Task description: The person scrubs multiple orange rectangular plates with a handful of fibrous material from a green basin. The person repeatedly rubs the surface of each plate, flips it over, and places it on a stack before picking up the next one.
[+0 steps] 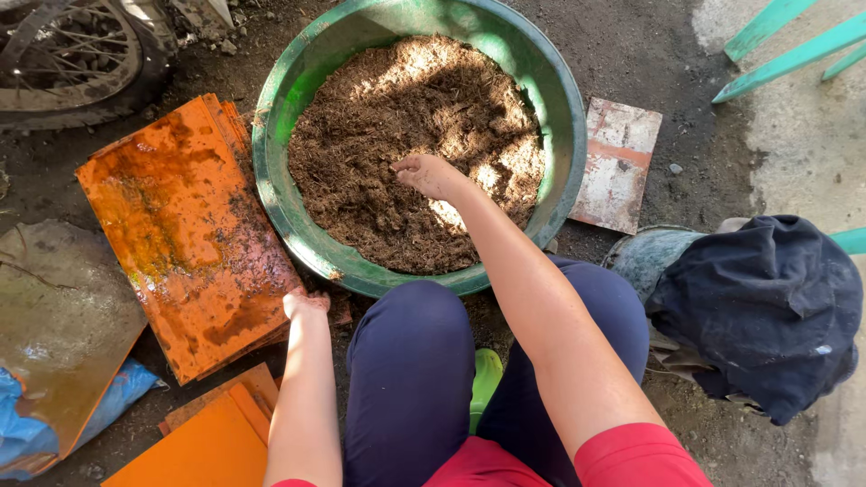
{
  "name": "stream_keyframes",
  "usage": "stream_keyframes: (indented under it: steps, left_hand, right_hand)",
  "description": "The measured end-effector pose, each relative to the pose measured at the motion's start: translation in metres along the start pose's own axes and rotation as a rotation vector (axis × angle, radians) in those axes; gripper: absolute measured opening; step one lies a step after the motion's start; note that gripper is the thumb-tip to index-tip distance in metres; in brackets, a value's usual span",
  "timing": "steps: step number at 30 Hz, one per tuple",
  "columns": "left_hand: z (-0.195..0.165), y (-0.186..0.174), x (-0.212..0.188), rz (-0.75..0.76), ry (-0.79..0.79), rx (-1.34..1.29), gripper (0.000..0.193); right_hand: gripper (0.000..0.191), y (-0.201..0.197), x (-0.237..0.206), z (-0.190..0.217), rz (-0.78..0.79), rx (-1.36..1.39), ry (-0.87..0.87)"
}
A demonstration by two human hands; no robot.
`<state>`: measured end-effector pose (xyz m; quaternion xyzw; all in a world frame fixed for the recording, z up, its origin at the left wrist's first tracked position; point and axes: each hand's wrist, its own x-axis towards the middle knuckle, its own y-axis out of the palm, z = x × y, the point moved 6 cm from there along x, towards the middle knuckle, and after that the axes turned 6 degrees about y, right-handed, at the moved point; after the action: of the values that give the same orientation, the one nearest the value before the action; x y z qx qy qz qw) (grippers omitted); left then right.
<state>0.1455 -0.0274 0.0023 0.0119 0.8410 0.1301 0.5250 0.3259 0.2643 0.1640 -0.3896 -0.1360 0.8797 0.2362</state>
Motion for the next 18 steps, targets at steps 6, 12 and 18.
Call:
stream_keyframes:
  steps: [6,12,18]
  left_hand:
    - [0.0,-0.002,-0.013,-0.047,-0.066,-0.081,0.069]
    - [-0.019,0.002,-0.01,0.069,0.123,-0.3,0.062]
    - [-0.012,-0.012,-0.01,-0.041,-0.046,-0.073,0.065]
  right_hand:
    - [0.046,-0.005,-0.003,0.001,-0.059,-0.006,-0.022]
    - [0.044,-0.006,-0.009,-0.002,-0.032,0.155,0.147]
    - [0.042,-0.01,-0.008,-0.007,-0.061,0.153,0.138]
